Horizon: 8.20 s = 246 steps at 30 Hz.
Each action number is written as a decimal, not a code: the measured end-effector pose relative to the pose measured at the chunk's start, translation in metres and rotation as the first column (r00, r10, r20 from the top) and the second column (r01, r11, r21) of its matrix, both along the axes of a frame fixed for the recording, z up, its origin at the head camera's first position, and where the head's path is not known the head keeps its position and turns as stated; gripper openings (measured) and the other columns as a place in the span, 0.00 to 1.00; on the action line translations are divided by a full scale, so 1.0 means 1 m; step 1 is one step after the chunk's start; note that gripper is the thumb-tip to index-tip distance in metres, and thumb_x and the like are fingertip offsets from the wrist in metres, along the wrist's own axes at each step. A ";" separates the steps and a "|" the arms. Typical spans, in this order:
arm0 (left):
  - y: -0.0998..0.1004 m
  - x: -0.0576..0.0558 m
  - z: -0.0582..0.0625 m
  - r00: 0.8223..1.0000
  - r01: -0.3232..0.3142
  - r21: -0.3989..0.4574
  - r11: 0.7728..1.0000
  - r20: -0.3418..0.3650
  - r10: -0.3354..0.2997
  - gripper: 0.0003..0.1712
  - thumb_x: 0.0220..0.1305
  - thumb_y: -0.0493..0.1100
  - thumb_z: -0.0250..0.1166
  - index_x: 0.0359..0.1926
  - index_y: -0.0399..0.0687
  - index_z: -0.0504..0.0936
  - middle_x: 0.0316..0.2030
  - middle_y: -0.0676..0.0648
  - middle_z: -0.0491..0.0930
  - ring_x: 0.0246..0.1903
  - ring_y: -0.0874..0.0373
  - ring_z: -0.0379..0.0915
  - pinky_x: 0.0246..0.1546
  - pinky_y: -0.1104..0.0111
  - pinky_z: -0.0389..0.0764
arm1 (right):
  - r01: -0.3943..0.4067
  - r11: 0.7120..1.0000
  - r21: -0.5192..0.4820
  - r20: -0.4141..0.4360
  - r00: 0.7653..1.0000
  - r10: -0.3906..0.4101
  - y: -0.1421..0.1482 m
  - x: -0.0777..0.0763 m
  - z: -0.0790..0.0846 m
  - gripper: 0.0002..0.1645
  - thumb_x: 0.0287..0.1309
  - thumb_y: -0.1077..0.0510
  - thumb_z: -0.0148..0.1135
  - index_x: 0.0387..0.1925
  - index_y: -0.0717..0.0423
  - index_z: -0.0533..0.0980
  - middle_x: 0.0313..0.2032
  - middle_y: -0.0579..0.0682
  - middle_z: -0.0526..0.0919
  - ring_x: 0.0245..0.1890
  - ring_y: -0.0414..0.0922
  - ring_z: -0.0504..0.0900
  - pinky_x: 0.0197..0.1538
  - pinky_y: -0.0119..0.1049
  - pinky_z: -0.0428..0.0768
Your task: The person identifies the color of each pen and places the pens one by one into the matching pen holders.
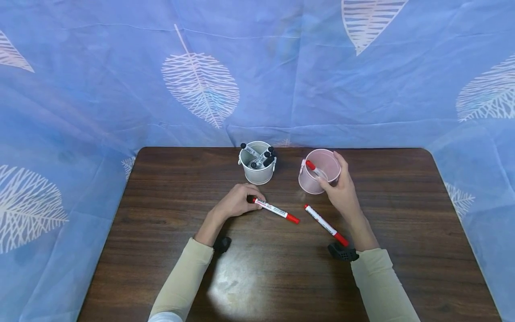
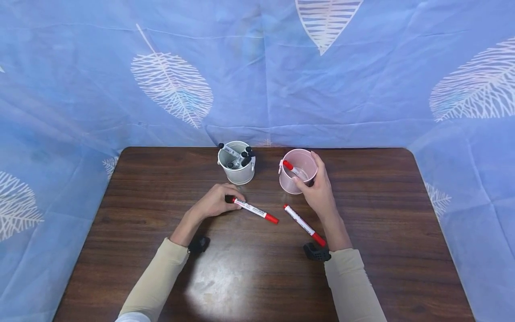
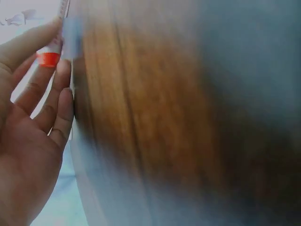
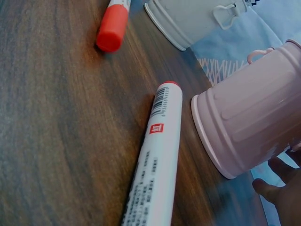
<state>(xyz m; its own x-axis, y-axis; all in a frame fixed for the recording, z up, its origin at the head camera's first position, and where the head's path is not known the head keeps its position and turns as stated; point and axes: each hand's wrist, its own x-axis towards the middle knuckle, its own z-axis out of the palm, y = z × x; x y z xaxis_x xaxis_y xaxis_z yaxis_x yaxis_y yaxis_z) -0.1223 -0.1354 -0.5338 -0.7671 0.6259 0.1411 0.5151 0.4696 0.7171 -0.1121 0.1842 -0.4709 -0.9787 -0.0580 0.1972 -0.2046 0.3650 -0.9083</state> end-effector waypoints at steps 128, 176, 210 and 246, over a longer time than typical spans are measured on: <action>0.059 -0.038 0.104 0.975 -0.084 0.477 0.875 -0.144 0.171 0.08 0.57 0.31 0.71 0.38 0.44 0.83 0.36 0.50 0.82 0.33 0.54 0.78 0.31 0.71 0.84 | -0.003 1.000 -0.010 0.020 1.000 0.003 -0.001 0.001 -0.007 0.49 0.59 0.69 0.65 0.75 0.61 0.48 0.68 0.66 0.63 0.66 0.61 0.65 0.65 0.59 0.62; 0.083 -0.034 0.094 0.994 -0.084 0.307 0.948 -0.046 0.103 0.24 0.57 0.33 0.72 0.54 0.42 0.77 0.52 0.46 0.80 0.40 0.65 0.84 0.33 0.77 0.82 | 0.023 0.999 0.034 0.028 0.999 -0.024 0.006 -0.005 -0.026 0.52 0.59 0.67 0.67 0.76 0.52 0.48 0.70 0.62 0.61 0.68 0.61 0.62 0.68 0.63 0.58; 0.085 -0.010 0.064 0.999 -0.023 0.319 0.947 -0.026 0.033 0.22 0.57 0.38 0.74 0.53 0.40 0.82 0.41 0.47 0.86 0.38 0.56 0.84 0.41 0.71 0.82 | 0.004 1.000 0.024 -0.002 1.000 -0.004 -0.001 0.003 -0.003 0.49 0.59 0.70 0.65 0.75 0.62 0.49 0.68 0.70 0.60 0.66 0.67 0.63 0.65 0.65 0.60; 0.113 0.007 0.014 0.993 0.094 0.000 0.996 -0.077 -0.094 0.29 0.50 0.53 0.79 0.55 0.57 0.82 0.47 0.62 0.82 0.46 0.68 0.78 0.50 0.76 0.73 | 0.004 0.996 0.090 0.008 1.000 -0.004 0.016 -0.010 -0.039 0.53 0.60 0.62 0.68 0.77 0.43 0.48 0.70 0.60 0.61 0.67 0.60 0.63 0.66 0.63 0.61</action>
